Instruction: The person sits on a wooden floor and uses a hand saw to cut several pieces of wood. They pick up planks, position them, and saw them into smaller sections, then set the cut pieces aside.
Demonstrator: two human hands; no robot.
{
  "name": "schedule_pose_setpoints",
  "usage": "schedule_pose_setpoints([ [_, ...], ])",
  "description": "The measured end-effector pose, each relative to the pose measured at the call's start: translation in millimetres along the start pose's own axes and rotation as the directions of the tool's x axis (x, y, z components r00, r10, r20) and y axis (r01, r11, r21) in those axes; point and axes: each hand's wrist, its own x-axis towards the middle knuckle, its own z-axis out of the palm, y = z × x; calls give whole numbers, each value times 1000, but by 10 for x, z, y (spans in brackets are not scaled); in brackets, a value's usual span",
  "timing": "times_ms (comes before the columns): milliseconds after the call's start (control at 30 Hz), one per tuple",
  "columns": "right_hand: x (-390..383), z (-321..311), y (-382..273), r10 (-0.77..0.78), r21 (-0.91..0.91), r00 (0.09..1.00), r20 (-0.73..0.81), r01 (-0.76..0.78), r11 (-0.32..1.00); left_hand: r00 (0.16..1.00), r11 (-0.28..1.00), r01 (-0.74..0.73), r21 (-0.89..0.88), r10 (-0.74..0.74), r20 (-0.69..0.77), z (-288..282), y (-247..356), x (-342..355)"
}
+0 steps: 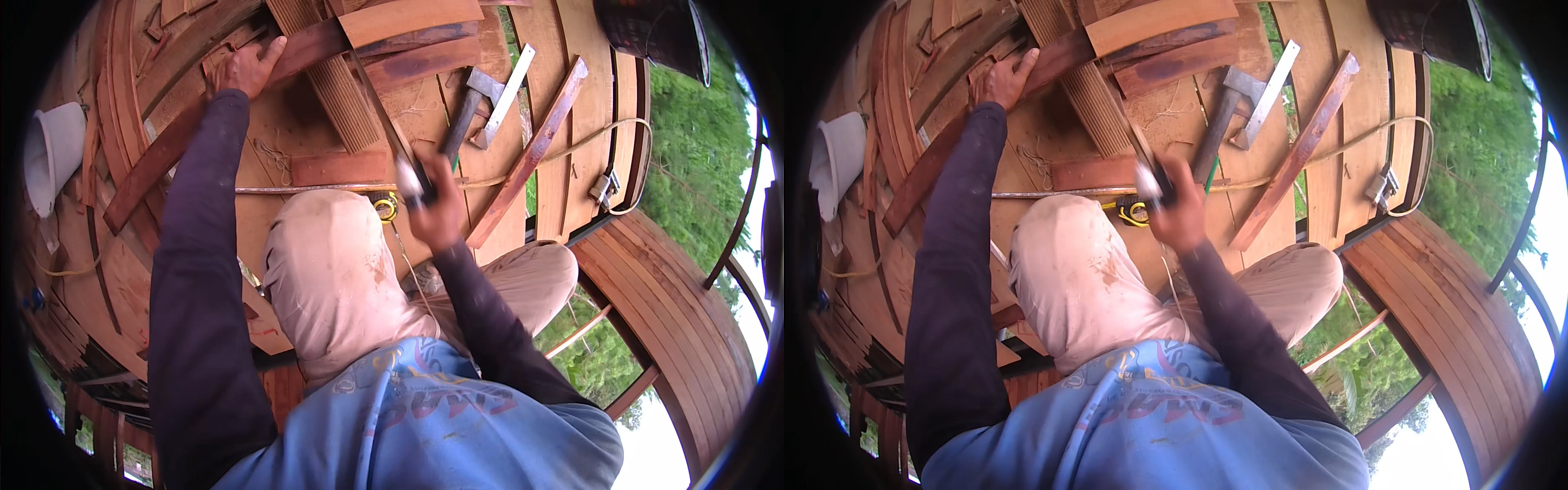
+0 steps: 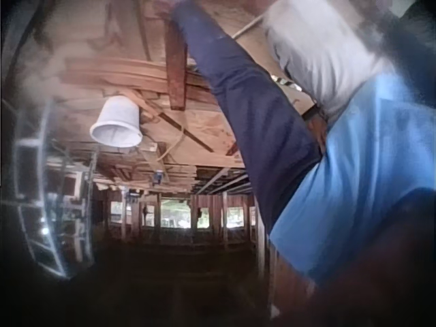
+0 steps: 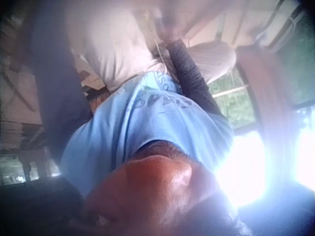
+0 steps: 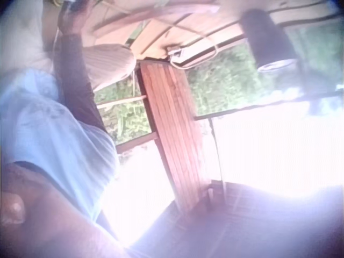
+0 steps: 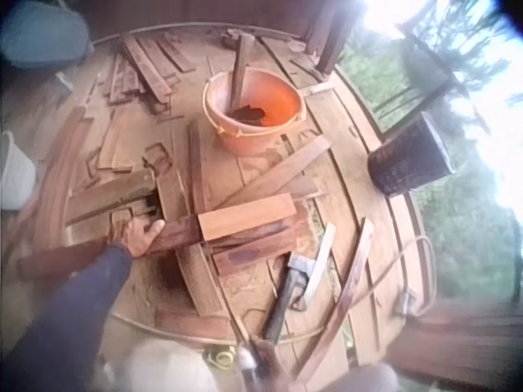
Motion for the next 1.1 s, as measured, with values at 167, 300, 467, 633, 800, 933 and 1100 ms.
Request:
schedule_pose_setpoints([
  [167, 882, 446, -12, -216, 35, 974, -74, 219, 975, 999, 999, -33, -9, 33, 9, 123, -102, 95],
  [300, -262, -61, 126, -47, 57, 999, -25, 48, 997, 980, 989, -121, -86, 105, -169, 423, -409, 258],
  [467, -136, -153, 88, 10, -24, 1000, 2, -10, 1000, 989, 995, -74, -68, 64, -137, 329, -215, 161],
  [633, 939, 454, 4, -271, 21, 959, -78, 273, 962, 994, 992, -93, -88, 87, -73, 340, -259, 182],
  [800, -612, -228, 373, -10, 43, 999, -35, 11, 999, 997, 992, -72, -106, 67, -42, 195, -197, 172],
  [933, -399, -211, 250, -29, -11, 998, -50, 29, 1000, 996, 998, -58, 1, 58, -74, 177, -92, 113],
  [1100, 896, 423, -3, -170, 9, 980, -101, 172, 985, 990, 983, -136, -127, 130, -54, 397, -327, 375],
])
